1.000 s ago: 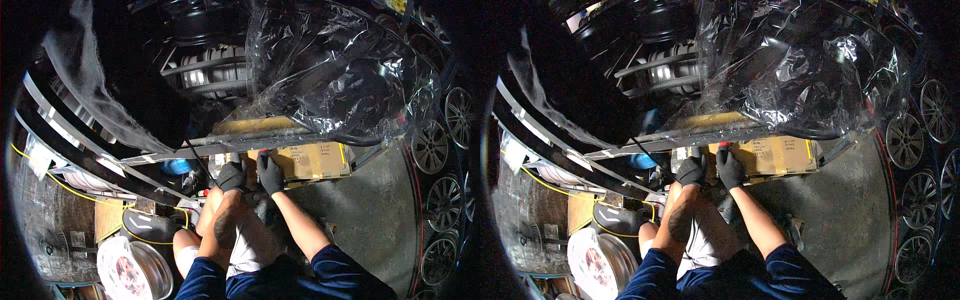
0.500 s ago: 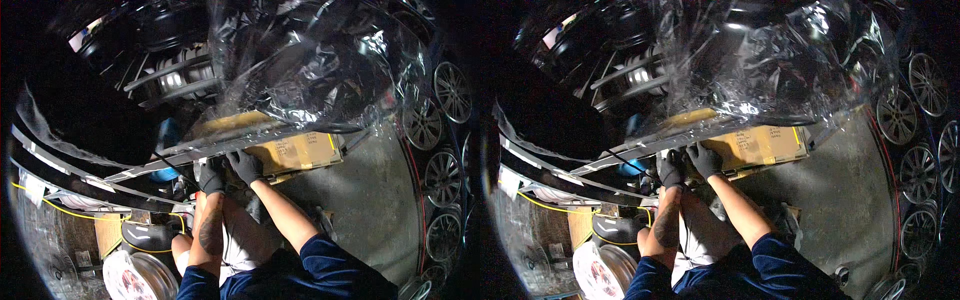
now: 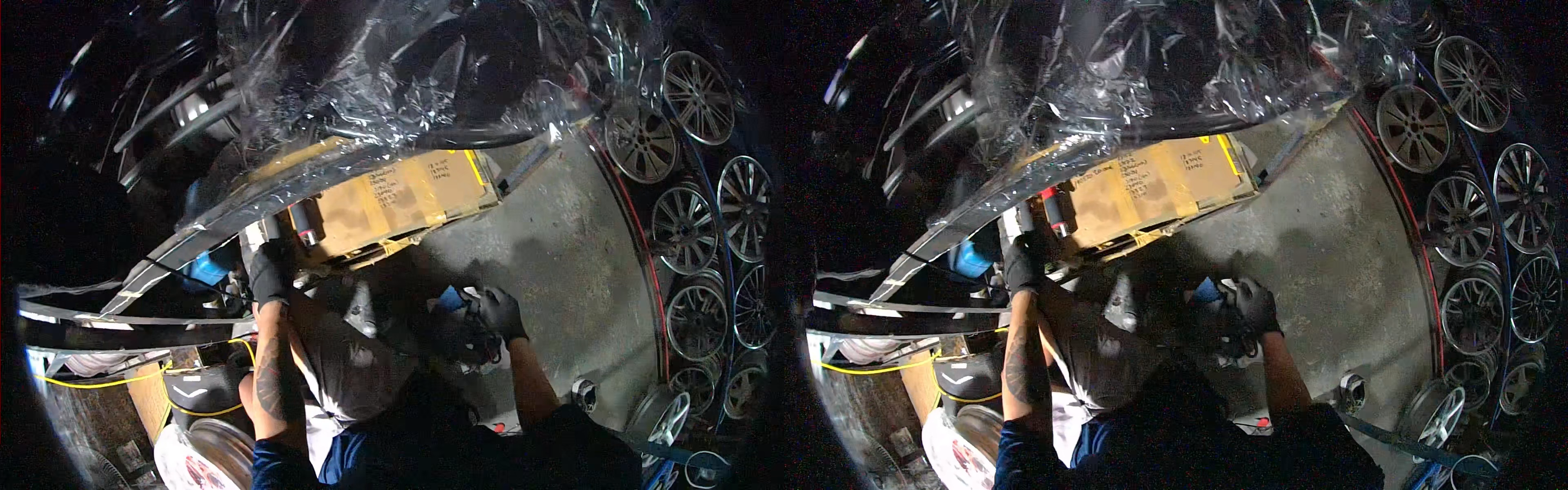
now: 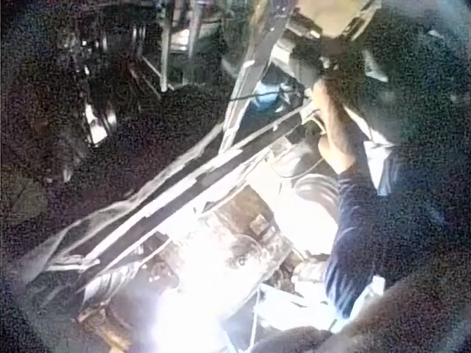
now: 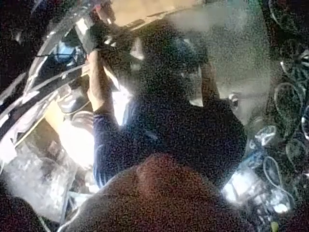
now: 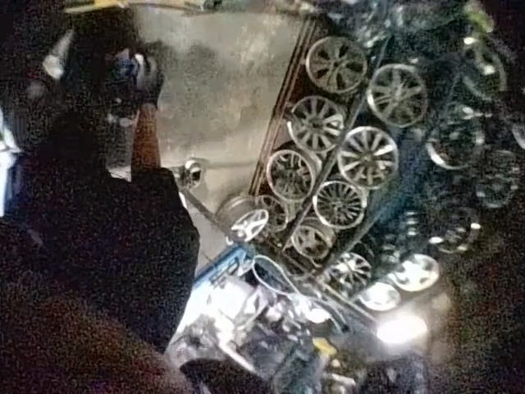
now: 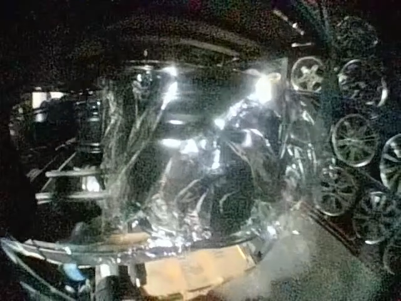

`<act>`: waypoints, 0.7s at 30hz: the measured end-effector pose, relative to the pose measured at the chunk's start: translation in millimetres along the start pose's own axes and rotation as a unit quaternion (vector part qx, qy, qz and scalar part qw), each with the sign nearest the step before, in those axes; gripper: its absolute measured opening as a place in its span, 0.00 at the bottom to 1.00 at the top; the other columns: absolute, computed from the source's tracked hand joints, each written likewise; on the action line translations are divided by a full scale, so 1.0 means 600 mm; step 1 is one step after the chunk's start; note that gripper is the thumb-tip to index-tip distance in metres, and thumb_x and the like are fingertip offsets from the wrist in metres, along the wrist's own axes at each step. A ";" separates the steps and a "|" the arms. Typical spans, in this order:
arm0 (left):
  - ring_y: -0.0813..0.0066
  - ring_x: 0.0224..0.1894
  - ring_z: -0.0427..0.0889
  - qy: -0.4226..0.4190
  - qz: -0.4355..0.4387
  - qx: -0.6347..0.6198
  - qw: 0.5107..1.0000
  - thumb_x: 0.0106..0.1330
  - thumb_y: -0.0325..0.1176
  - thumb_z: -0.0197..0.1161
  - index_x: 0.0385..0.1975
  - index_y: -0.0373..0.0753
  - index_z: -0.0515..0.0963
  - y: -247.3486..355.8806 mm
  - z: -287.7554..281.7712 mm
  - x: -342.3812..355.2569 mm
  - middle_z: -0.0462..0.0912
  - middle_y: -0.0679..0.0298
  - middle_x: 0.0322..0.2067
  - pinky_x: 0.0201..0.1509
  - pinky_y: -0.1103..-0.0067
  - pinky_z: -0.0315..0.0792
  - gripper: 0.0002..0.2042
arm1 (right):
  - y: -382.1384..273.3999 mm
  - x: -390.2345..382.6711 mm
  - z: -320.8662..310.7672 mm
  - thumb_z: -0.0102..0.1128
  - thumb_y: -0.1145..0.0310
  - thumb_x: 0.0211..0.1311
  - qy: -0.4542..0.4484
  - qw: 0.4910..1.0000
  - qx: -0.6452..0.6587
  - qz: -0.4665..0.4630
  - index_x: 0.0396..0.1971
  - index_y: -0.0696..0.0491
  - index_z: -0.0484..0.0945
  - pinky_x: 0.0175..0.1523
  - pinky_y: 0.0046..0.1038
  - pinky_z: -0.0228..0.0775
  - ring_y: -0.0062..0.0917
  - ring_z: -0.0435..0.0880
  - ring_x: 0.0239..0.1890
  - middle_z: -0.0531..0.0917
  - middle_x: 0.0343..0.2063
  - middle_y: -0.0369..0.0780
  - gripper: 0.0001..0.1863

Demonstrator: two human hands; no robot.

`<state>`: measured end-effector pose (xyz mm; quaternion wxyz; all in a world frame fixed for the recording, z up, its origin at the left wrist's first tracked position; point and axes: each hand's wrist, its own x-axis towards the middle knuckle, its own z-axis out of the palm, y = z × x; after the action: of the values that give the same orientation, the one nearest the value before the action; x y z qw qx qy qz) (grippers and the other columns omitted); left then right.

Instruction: Cleaning, polishing, and masking an automotive wheel rim for restoration.

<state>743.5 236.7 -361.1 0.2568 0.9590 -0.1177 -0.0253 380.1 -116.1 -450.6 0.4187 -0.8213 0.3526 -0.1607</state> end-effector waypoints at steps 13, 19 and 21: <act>0.47 0.41 0.86 0.062 -0.039 -0.037 0.997 0.68 0.47 0.63 0.62 0.35 0.72 0.016 -0.011 -0.046 0.85 0.43 0.35 0.42 0.62 0.78 0.28 | 0.080 -0.097 0.010 0.63 0.47 0.61 0.026 0.901 -0.380 -0.208 0.60 0.53 0.75 0.54 0.47 0.71 0.51 0.78 0.56 0.79 0.53 0.54 0.33; 0.53 0.34 0.83 0.143 0.104 -0.131 0.976 0.65 0.33 0.66 0.54 0.40 0.80 -0.002 -0.004 -0.120 0.83 0.50 0.36 0.42 0.67 0.77 0.17 | -0.044 -0.114 0.069 0.65 0.51 0.58 -0.043 0.919 -0.361 -0.149 0.62 0.58 0.70 0.56 0.48 0.68 0.45 0.78 0.53 0.78 0.52 0.52 0.36; 0.51 0.38 0.82 0.143 0.123 -0.098 0.977 0.65 0.33 0.66 0.51 0.39 0.81 -0.007 0.003 -0.135 0.83 0.50 0.35 0.44 0.65 0.76 0.15 | -0.103 -0.105 0.087 0.68 0.58 0.53 0.021 0.909 -0.352 -0.221 0.57 0.56 0.73 0.51 0.47 0.71 0.47 0.80 0.48 0.79 0.46 0.49 0.32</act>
<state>665.4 258.8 -365.8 0.3645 0.9011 -0.1943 0.1322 392.8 -16.3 -430.4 0.0491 -0.9688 0.2041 -0.1317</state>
